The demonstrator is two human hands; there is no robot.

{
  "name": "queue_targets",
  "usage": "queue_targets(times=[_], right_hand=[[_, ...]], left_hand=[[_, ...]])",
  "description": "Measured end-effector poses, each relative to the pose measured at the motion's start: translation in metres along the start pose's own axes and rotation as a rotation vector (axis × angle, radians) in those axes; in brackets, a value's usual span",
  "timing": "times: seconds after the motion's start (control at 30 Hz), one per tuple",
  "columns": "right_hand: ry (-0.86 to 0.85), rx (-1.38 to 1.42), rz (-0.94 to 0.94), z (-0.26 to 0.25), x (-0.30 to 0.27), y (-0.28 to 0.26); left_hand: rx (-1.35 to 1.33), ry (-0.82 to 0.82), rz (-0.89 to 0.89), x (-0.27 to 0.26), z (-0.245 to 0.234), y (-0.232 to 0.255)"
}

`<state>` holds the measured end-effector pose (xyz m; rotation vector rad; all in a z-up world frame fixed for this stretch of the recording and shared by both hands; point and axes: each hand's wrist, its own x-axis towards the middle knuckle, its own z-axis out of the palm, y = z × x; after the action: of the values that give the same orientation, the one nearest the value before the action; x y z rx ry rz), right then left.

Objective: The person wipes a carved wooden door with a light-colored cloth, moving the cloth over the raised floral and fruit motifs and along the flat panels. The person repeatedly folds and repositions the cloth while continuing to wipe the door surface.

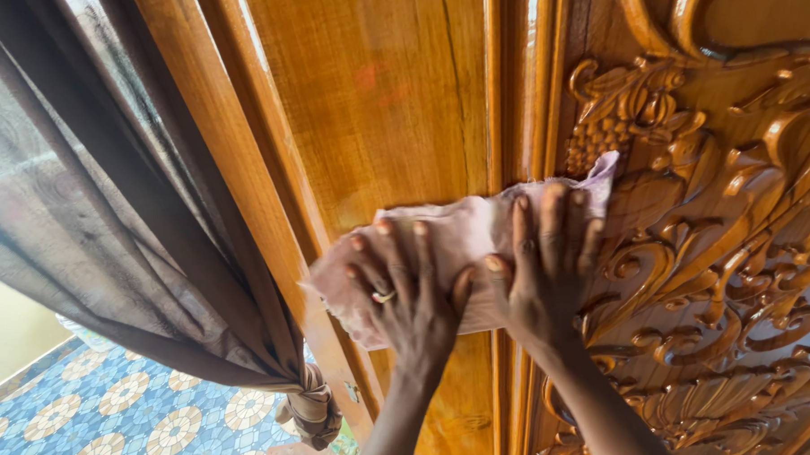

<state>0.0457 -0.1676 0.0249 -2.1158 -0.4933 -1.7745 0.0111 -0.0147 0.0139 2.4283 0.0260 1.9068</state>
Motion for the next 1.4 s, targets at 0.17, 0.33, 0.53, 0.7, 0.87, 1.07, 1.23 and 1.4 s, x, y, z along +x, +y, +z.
queue_targets(times=[0.17, 0.33, 0.53, 0.7, 0.87, 1.07, 1.23, 1.4], right_hand=[[0.02, -0.035, 0.106, -0.004, 0.004, 0.058], [0.107, -0.039, 0.238, -0.009, 0.003, 0.118], [0.128, -0.326, 0.339, -0.041, -0.01, 0.141], [0.218, 0.077, 0.312, -0.038, -0.003, 0.12], [0.237, 0.256, 0.251, -0.044, 0.007, 0.079], [0.035, -0.003, 0.21, -0.038, 0.003, 0.06], [0.032, -0.078, 0.208, -0.024, -0.005, 0.051], [0.046, 0.034, 0.136, -0.008, -0.008, 0.001]], left_hand=[[-0.021, -0.103, 0.067, 0.002, 0.003, 0.042], [-0.108, -0.067, 0.127, 0.01, 0.005, 0.085], [-0.161, 0.0, 0.194, 0.02, 0.001, 0.096], [-0.135, -0.006, 0.177, 0.017, -0.002, 0.096], [-0.188, 0.02, 0.172, 0.022, -0.007, 0.094], [-0.309, -0.085, 0.224, 0.016, -0.004, 0.079], [-0.346, -0.188, 0.153, 0.011, 0.0, 0.057], [-0.02, 0.051, 0.084, 0.016, -0.012, 0.016]])
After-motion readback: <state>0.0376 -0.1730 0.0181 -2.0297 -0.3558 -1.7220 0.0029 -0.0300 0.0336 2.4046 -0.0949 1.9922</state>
